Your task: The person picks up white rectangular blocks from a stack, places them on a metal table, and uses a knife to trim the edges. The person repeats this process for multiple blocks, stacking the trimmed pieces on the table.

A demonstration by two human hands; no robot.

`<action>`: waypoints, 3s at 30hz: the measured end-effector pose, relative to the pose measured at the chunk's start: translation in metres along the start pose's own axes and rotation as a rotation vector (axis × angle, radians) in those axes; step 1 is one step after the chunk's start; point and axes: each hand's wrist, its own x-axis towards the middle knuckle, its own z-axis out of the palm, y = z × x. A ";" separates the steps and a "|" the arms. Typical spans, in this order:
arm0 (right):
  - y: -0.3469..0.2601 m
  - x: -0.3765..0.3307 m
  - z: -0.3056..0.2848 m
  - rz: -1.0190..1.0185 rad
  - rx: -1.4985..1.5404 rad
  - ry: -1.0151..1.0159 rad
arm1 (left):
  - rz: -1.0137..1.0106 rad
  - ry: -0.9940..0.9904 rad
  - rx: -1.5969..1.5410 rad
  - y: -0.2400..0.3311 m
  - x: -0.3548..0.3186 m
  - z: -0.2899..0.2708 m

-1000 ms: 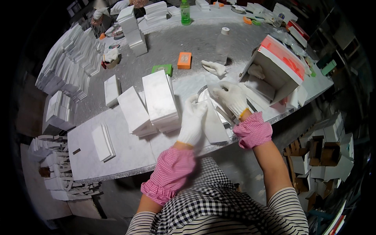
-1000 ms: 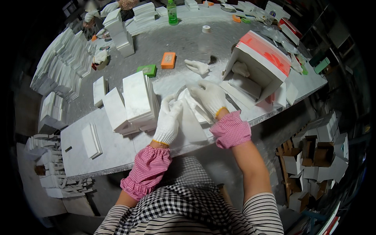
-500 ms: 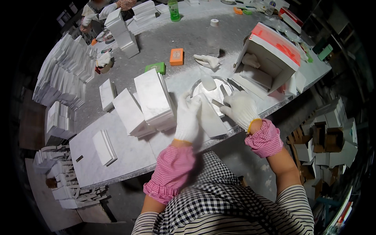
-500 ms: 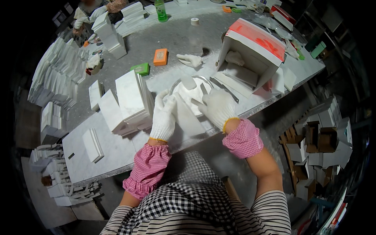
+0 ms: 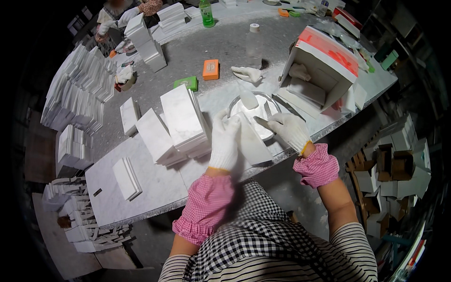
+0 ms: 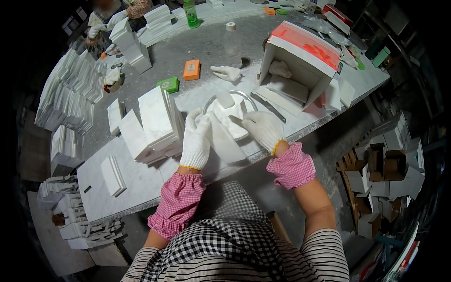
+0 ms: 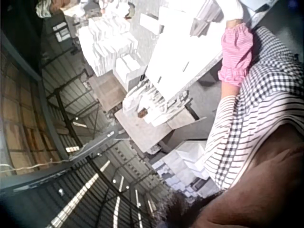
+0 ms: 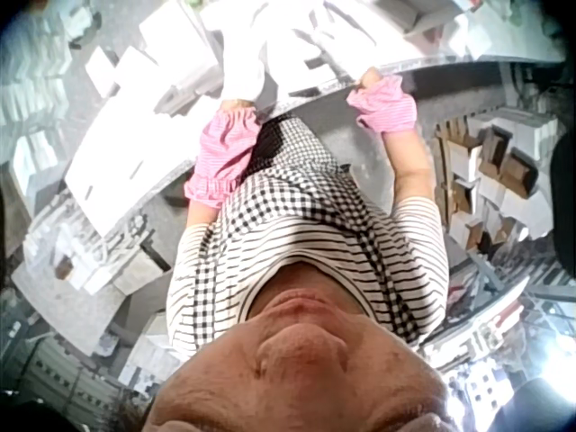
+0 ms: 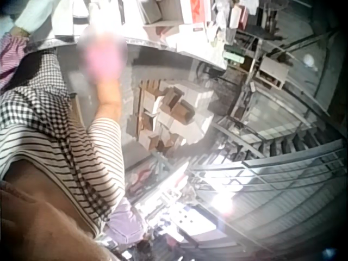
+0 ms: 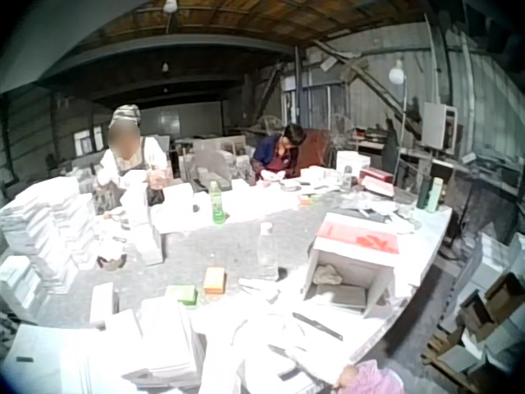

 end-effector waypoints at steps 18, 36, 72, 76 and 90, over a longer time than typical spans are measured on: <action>-0.037 -0.006 -0.026 0.000 0.502 -0.039 | -0.059 -0.034 -0.145 0.008 -0.001 0.009; -0.034 -0.006 -0.018 0.039 0.375 0.035 | -0.063 -0.012 -0.123 0.013 -0.002 0.014; 0.001 -0.037 -0.010 0.042 -0.019 0.239 | 0.370 0.015 1.148 0.053 0.019 0.048; 0.001 -0.030 -0.002 0.038 -0.135 0.129 | 0.271 -0.014 0.683 0.037 0.021 0.022; 0.000 0.010 0.002 -0.196 -0.386 0.237 | 0.023 -0.104 -0.017 0.007 0.011 -0.004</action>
